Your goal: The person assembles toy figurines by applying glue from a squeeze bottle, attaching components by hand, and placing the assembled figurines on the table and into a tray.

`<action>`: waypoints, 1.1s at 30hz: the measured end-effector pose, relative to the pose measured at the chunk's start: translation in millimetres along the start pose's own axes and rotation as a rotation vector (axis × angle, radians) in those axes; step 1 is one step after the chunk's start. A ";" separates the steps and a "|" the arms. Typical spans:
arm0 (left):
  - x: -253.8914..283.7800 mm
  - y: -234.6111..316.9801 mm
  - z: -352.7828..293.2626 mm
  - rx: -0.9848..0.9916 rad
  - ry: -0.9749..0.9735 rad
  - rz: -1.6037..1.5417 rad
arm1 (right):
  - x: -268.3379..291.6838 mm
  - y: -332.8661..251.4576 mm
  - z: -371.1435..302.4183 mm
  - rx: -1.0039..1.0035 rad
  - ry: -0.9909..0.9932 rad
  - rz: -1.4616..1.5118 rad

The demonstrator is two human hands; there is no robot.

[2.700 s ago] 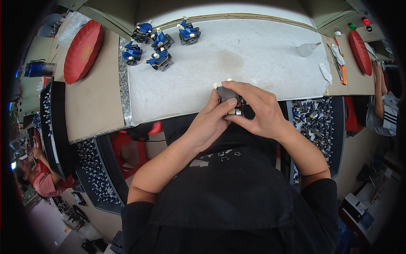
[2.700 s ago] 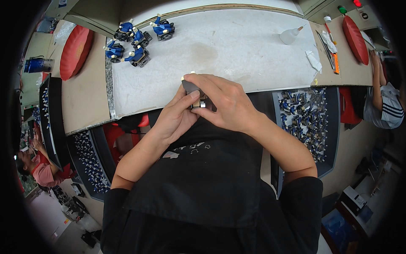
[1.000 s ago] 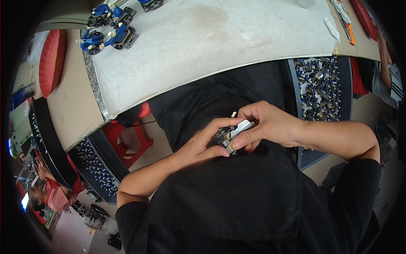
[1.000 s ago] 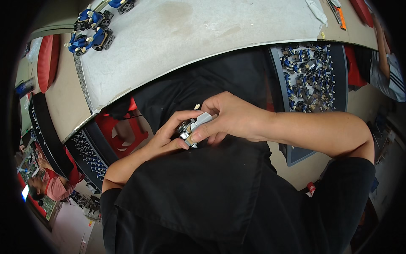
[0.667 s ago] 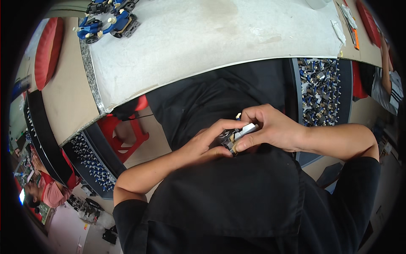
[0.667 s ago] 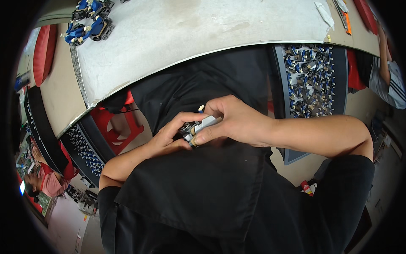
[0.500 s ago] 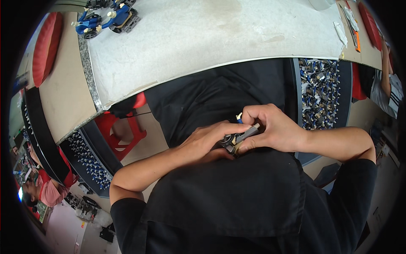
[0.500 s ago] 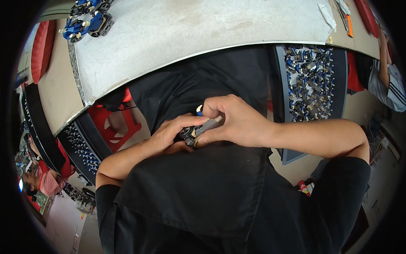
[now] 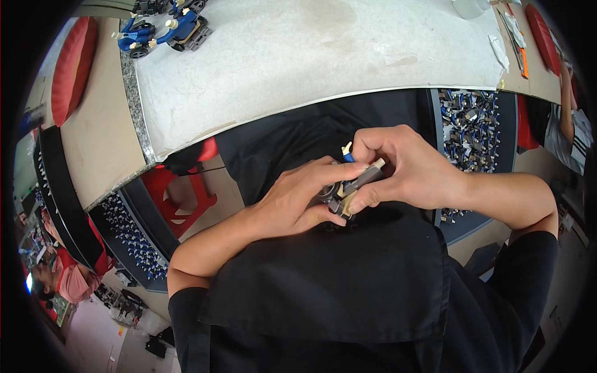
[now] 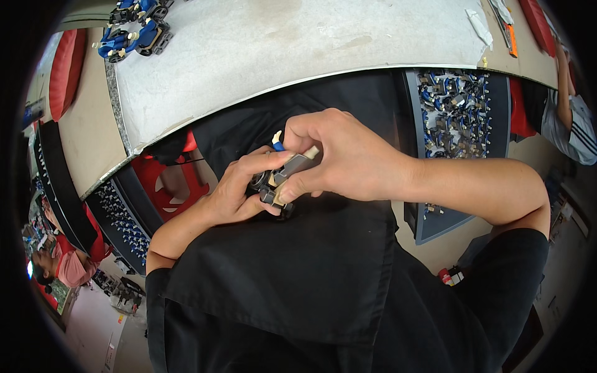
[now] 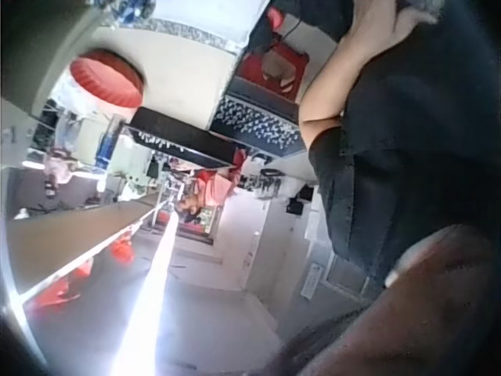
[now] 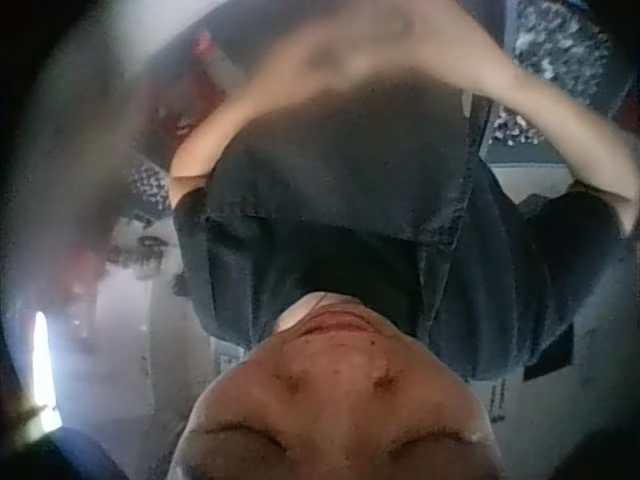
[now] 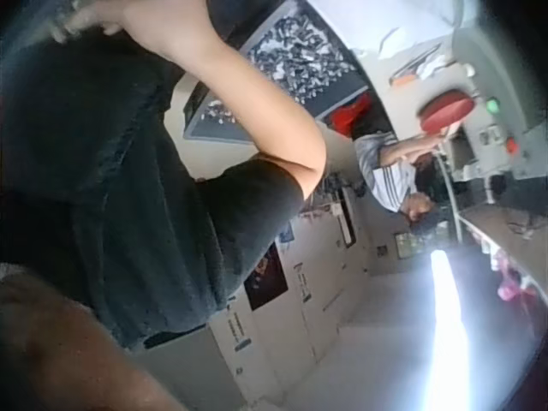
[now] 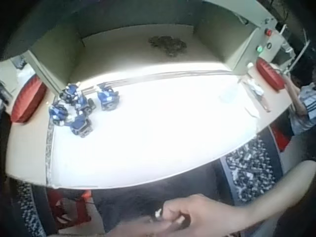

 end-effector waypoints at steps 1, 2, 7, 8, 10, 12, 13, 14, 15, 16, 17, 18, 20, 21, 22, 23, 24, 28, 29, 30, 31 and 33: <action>0.7 0.4 0.9 0.000 -0.001 0.003 | 0.5 -0.9 1.6 -0.007 -0.001 0.017; 1.5 0.1 2.3 0.020 -0.002 -0.001 | 1.4 -1.6 3.1 -0.014 -0.002 0.035; 4.9 -0.4 6.8 0.022 -0.011 0.024 | 6.6 -4.4 9.3 -0.003 -0.007 -0.012; 2.2 -3.7 5.7 0.033 -0.018 0.025 | 7.7 -3.1 11.4 -0.024 -0.033 -0.039; 1.8 -5.1 6.1 0.038 -0.028 0.030 | 10.6 -4.1 15.1 -0.037 -0.056 -0.070; 5.0 -9.2 5.9 0.116 -0.037 0.093 | 13.5 -2.6 19.2 -0.119 -0.056 -0.010; 4.2 -12.6 2.9 0.131 -0.039 0.044 | 14.3 -2.5 21.7 -0.126 -0.071 -0.038; 3.5 -15.2 1.8 0.129 -0.041 0.047 | 16.2 -4.0 24.6 -0.122 -0.070 -0.038; 4.2 -18.9 0.9 0.149 -0.012 -0.051 | 16.4 -3.4 27.4 -0.156 -0.089 -0.026; 5.5 -21.8 1.6 0.168 0.015 -0.151 | 16.1 -2.5 29.2 -0.192 -0.106 -0.013; 4.5 -22.8 1.7 0.226 -0.003 -0.234 | 16.1 -3.7 29.9 -0.204 -0.094 -0.016; 5.8 -18.9 3.5 0.225 -0.005 -0.235 | 17.6 -2.9 31.2 -0.204 -0.092 -0.015; 1.5 -19.6 2.2 0.437 -0.005 -0.621 | 18.9 1.7 32.7 -0.251 -0.089 0.029; 0.2 -18.9 2.3 0.436 -0.003 -0.617 | 18.7 3.0 32.8 -0.248 -0.090 0.026; -1.3 -19.4 3.0 0.430 0.008 -0.676 | 18.7 4.2 34.0 -0.254 -0.093 0.087; -1.9 -19.8 3.1 0.424 0.018 -0.736 | 18.2 4.4 35.1 -0.259 -0.097 0.147; -1.6 -20.2 2.5 0.424 0.020 -0.734 | 17.9 3.7 36.5 -0.258 -0.098 0.146; -0.9 -19.6 2.6 0.473 0.050 -0.790 | 15.4 2.1 37.0 -0.286 -0.127 0.234; -0.2 -18.3 2.9 0.477 0.057 -0.818 | 14.3 1.8 36.9 -0.297 -0.145 0.231; 0.3 -17.6 2.3 0.477 0.058 -0.816 | 13.9 2.0 37.5 -0.296 -0.147 0.230; 2.2 -17.7 1.4 0.478 0.073 -0.789 | 13.2 2.0 38.8 -0.288 -0.156 0.221; 6.4 -17.6 0.4 0.478 0.094 -0.756 | 10.8 -0.8 39.2 -0.276 -0.171 0.208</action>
Point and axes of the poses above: each hand's wrist, its own z-axis towards the middle knuckle, its own x-axis out of the back of the hand, y = z × x, the point moved 6 cm from there along z, towards the middle knuckle, and after that the axes turned 11 degrees about z, right-handed, at the moved point
